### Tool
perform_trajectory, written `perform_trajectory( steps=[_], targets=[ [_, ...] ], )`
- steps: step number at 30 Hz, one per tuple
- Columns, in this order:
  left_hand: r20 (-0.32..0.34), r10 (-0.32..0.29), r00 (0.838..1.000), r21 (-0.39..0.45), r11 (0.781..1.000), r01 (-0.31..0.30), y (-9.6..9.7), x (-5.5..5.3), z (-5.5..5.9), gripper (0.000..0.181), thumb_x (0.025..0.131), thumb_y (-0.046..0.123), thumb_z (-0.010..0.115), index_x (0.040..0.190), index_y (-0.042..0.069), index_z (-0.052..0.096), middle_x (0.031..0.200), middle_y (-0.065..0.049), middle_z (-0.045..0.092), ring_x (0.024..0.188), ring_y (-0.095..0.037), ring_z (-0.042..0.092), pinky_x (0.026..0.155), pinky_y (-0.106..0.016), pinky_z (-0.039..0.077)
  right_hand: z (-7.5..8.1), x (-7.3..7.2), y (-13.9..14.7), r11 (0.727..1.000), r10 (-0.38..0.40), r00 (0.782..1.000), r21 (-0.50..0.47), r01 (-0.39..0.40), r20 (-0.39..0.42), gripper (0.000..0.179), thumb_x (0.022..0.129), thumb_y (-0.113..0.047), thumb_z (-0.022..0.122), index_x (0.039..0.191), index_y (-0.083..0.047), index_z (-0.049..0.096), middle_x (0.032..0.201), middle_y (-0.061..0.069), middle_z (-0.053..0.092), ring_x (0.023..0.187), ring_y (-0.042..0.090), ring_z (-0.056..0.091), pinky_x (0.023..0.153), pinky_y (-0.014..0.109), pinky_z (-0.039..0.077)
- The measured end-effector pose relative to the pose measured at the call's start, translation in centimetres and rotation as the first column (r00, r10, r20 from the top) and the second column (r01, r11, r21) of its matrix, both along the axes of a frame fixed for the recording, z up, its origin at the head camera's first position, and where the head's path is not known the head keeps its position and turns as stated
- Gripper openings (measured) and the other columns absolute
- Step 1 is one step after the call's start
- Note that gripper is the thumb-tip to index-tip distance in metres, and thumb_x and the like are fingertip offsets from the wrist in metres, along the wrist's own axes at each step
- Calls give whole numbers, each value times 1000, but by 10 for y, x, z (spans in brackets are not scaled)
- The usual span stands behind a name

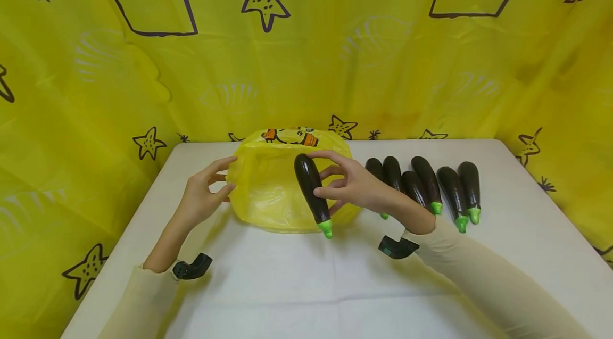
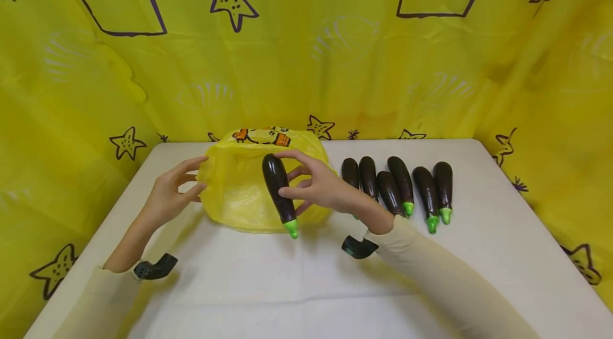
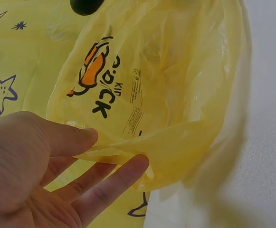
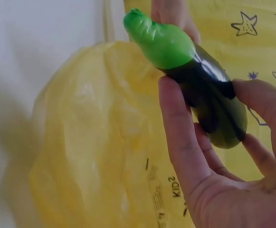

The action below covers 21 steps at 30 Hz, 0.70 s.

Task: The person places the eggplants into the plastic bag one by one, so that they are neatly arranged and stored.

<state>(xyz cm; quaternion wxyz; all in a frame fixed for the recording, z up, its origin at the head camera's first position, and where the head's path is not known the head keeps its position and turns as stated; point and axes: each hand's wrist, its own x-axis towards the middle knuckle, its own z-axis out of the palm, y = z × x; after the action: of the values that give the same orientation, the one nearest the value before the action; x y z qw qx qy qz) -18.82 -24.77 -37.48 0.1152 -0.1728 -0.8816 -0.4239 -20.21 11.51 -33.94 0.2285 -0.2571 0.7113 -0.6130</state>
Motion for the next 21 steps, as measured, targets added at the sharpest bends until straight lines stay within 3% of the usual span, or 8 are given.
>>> perform_trajectory(
  steps=[9,21],
  targets=[
    [6,7,1000,-1,1000,-7,2,-1,-1,61,92,-10,70,147,9,56,150,-17,53,117,-44,64,60,-26,62,-25,-9,-39,999,27,997,-48,-23,76,72,94,-6,75,154,-31,43,127,25,53,90,40,72,72,68,58],
    [-9,-2,1000,5,1000,2,2,-2,-1,62,91,-11,70,147,10,56,150,-17,53,115,-43,65,60,-36,64,-36,-36,-72,994,-109,982,17,108,155,70,96,-7,73,155,-29,42,121,24,55,87,34,73,68,54,63]
  ],
)
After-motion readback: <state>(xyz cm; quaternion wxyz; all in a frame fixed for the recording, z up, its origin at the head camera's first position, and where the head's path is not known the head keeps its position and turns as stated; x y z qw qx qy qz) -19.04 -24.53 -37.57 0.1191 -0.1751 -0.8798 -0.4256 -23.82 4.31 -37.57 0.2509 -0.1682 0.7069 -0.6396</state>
